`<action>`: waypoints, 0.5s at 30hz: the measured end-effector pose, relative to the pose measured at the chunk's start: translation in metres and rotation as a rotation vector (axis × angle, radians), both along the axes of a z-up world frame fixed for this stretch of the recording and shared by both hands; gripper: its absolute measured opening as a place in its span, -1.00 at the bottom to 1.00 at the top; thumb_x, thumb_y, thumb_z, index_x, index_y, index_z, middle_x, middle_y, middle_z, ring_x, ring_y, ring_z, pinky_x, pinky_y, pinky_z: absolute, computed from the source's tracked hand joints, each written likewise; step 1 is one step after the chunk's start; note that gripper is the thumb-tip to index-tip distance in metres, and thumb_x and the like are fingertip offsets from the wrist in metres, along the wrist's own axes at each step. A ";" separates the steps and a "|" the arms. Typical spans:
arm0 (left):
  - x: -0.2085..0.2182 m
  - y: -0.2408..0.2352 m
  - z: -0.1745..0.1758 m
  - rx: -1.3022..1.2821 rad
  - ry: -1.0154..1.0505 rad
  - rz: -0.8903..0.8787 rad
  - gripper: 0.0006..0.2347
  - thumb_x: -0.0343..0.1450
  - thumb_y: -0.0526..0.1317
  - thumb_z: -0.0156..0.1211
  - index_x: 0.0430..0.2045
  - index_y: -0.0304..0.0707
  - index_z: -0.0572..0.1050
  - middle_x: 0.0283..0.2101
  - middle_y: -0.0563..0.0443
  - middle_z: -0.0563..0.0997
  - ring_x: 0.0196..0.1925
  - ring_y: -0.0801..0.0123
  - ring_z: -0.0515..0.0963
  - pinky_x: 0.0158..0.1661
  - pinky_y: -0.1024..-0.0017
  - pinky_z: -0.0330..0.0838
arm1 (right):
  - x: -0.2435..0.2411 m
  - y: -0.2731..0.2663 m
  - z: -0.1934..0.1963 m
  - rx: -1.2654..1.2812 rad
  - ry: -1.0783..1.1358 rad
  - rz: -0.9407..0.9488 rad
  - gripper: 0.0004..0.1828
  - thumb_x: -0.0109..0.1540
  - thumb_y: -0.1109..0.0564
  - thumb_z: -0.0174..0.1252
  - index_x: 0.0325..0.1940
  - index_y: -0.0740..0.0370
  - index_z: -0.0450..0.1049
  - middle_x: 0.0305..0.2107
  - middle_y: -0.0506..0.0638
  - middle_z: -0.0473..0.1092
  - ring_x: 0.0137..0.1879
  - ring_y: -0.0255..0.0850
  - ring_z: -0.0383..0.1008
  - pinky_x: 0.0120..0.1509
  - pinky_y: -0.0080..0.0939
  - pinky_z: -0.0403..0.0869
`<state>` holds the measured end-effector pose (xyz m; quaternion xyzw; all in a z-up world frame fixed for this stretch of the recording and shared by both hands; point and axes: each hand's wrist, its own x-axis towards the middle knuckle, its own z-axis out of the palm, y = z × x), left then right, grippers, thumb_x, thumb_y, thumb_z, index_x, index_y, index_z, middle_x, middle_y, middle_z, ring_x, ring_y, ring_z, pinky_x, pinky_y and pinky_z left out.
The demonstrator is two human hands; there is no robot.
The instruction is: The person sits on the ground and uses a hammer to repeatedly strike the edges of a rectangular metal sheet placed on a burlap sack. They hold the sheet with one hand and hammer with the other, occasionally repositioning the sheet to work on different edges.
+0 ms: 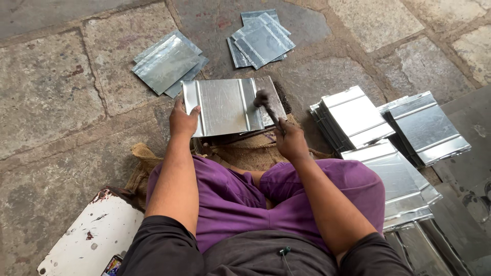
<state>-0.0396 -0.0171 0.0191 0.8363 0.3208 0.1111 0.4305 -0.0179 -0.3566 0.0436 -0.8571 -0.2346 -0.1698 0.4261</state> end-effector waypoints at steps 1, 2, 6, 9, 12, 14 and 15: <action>0.000 0.001 0.001 0.015 0.006 -0.006 -0.48 0.40 -0.07 0.36 0.22 -0.22 0.35 0.09 -0.21 0.61 0.09 0.01 0.63 0.09 0.17 0.49 | 0.002 0.000 0.003 0.025 0.129 -0.019 -0.59 0.35 0.18 0.18 0.29 0.33 0.44 -0.35 0.14 0.53 -0.38 -0.22 0.54 -0.35 -0.26 0.48; -0.001 0.000 0.001 0.029 0.013 -0.012 -0.49 0.40 -0.07 0.36 0.21 -0.24 0.36 0.09 -0.21 0.61 0.10 0.01 0.63 0.09 0.16 0.49 | 0.003 0.000 0.011 0.051 0.258 -0.036 -0.53 0.32 0.17 0.18 0.31 0.35 0.39 -0.38 0.11 0.53 -0.43 -0.26 0.54 -0.41 -0.27 0.48; -0.001 0.001 -0.001 -0.002 0.053 -0.011 -0.50 0.41 -0.07 0.34 0.21 -0.24 0.36 0.08 -0.22 0.61 0.08 0.01 0.64 0.08 0.16 0.50 | 0.002 -0.007 0.063 0.141 -0.090 -0.087 -0.63 0.39 0.18 0.18 0.27 0.34 0.46 -0.51 0.08 0.49 -0.47 -0.23 0.44 -0.41 -0.20 0.39; 0.000 0.001 -0.004 0.019 -0.026 -0.026 -0.56 0.41 -0.09 0.34 0.15 -0.24 0.44 0.07 -0.20 0.66 0.11 0.02 0.65 0.09 0.16 0.52 | -0.006 -0.009 0.075 0.304 -0.312 -0.099 -0.71 0.43 0.22 0.15 0.24 0.33 0.43 -0.42 0.08 0.44 -0.36 -0.22 0.42 -0.28 -0.21 0.44; 0.001 0.002 -0.005 0.043 0.026 -0.013 -0.48 0.40 -0.07 0.37 0.21 -0.27 0.36 0.09 -0.26 0.59 0.10 -0.02 0.61 0.09 0.15 0.47 | -0.002 -0.007 0.049 0.260 -0.400 -0.086 -0.80 0.43 0.21 0.13 0.15 0.25 0.45 -0.34 0.10 0.45 -0.29 -0.18 0.47 -0.23 -0.20 0.46; 0.000 0.001 -0.007 0.018 0.016 -0.009 -0.48 0.40 -0.06 0.35 0.22 -0.27 0.35 0.08 -0.24 0.61 0.09 0.00 0.62 0.09 0.16 0.49 | 0.001 -0.005 0.017 0.124 -0.399 0.001 -0.69 0.45 0.20 0.08 0.29 0.29 0.40 -0.18 0.18 0.50 -0.12 -0.11 0.56 -0.07 -0.15 0.56; 0.001 0.002 -0.006 0.008 0.008 -0.010 -0.48 0.40 -0.06 0.34 0.22 -0.28 0.35 0.07 -0.23 0.61 0.09 0.01 0.63 0.09 0.17 0.50 | 0.004 -0.004 0.004 0.042 -0.306 -0.007 -0.70 0.42 0.19 0.12 0.25 0.26 0.44 -0.21 0.17 0.50 -0.15 -0.06 0.58 -0.11 -0.14 0.54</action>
